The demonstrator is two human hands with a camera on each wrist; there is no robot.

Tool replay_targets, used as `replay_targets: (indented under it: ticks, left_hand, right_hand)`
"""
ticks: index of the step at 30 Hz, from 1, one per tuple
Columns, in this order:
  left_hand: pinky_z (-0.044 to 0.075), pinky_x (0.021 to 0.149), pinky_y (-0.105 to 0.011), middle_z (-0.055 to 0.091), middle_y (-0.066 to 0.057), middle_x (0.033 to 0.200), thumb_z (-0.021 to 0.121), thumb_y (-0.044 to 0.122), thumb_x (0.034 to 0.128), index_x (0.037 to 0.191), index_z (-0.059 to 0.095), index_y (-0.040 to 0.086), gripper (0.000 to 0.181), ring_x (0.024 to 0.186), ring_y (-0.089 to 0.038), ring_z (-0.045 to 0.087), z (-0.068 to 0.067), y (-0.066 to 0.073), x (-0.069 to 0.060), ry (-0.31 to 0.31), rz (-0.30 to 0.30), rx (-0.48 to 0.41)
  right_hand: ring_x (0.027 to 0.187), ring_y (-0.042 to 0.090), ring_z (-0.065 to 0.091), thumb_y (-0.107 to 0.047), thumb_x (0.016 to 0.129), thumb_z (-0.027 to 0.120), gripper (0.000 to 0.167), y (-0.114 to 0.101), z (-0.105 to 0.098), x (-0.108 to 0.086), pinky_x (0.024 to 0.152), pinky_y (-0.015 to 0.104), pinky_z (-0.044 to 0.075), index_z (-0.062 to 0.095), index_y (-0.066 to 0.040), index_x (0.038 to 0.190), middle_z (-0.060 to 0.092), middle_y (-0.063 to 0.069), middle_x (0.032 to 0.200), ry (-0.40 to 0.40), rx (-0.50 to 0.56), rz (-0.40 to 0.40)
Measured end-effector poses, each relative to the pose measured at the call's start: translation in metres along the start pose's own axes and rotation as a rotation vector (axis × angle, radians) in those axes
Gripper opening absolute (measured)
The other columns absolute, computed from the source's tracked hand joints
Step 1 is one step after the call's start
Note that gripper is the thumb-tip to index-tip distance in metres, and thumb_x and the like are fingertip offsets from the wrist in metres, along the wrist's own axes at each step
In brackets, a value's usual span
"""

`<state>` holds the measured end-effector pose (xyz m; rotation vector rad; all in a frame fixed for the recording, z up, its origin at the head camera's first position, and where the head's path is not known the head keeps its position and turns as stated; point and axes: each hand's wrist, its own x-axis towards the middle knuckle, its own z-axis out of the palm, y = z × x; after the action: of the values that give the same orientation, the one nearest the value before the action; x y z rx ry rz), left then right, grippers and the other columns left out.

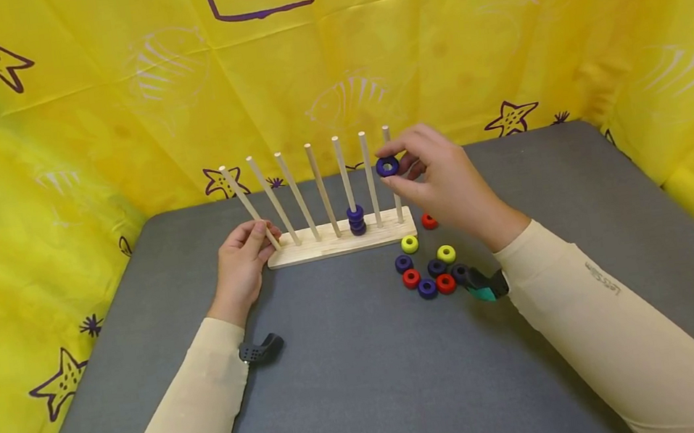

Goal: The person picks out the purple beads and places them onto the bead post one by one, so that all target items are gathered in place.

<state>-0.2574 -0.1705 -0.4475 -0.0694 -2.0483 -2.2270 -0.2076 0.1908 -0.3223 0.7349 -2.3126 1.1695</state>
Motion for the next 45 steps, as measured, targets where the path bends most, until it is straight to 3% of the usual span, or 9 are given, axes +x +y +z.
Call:
replay_targets:
  ticks: [17,26,38,45]
  left_hand:
    - [0.055,0.105,-0.042,0.072,-0.020,0.116,0.070,0.029,0.1090,0.129,0.067,-0.013,0.047,0.114,-0.029,0.070,0.000,0.001,0.001,-0.003,-0.001,-0.006]
    - [0.054,0.106,-0.042,0.068,-0.034,0.129,0.068,0.026,0.1106,0.132,0.071,-0.011,0.043,0.115,-0.028,0.071,-0.001,0.002,0.000,-0.004,-0.008,-0.017]
    - [0.054,0.106,-0.043,0.068,-0.030,0.126,0.066,0.026,0.1114,0.131,0.070,-0.012,0.043,0.115,-0.029,0.070,0.000,0.002,0.000,-0.005,-0.011,-0.020]
    - [0.054,0.106,-0.043,0.060,-0.041,0.134,0.066,0.025,0.1116,0.130,0.069,-0.014,0.043,0.115,-0.029,0.070,0.000,0.000,0.001,-0.014,-0.002,-0.037]
  right_hand:
    - [0.096,0.016,0.062,0.002,0.097,0.081,0.029,-0.017,0.005,0.026,0.085,0.019,0.055,0.074,0.001,0.125,0.065,0.009,0.116,-0.003,0.035,0.020]
    - [0.096,0.018,0.062,0.001,0.099,0.080,0.027,-0.020,0.007,0.034,0.086,0.021,0.055,0.074,0.002,0.125,0.064,0.010,0.116,-0.003,0.054,0.053]
    - [0.097,0.020,0.063,-0.001,0.099,0.080,0.027,-0.025,0.010,0.047,0.085,0.022,0.055,0.075,0.001,0.125,0.065,0.011,0.116,-0.002,0.075,0.053]
    - [0.098,0.023,0.064,-0.003,0.099,0.080,0.026,-0.025,0.016,0.056,0.084,0.020,0.055,0.075,0.000,0.125,0.065,0.012,0.118,-0.002,0.059,0.063]
